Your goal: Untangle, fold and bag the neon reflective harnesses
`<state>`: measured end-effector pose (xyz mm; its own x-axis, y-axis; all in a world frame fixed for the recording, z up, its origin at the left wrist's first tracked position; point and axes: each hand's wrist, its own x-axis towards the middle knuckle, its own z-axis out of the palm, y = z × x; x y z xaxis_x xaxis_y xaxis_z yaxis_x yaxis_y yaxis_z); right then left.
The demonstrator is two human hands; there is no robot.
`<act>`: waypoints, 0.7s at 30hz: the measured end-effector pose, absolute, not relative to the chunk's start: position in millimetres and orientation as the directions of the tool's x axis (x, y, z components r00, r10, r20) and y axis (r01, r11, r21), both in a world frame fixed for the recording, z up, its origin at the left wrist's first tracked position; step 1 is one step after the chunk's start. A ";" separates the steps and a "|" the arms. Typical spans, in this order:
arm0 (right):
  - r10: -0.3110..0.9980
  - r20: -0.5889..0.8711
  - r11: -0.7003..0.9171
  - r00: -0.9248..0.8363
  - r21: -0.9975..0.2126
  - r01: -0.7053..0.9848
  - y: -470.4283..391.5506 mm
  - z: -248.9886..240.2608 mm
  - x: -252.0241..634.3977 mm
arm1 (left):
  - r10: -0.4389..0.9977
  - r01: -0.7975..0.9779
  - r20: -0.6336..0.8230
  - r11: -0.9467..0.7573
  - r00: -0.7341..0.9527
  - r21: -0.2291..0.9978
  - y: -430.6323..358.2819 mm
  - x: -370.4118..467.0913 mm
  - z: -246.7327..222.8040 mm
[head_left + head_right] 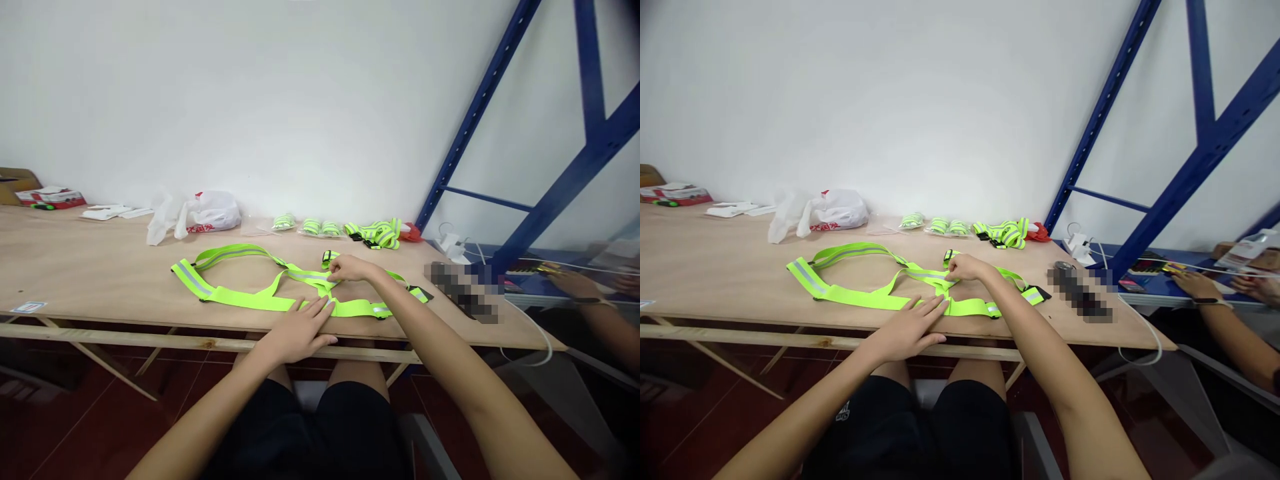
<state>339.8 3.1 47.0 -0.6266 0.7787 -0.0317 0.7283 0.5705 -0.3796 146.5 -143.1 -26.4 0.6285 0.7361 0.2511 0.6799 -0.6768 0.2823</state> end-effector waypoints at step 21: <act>0.759 0.262 0.638 -0.595 -0.478 0.604 -95.0 13.4 386.3 | 0.783 0.585 0.499 -0.615 0.371 0.529 -120.5 144.0 -25.2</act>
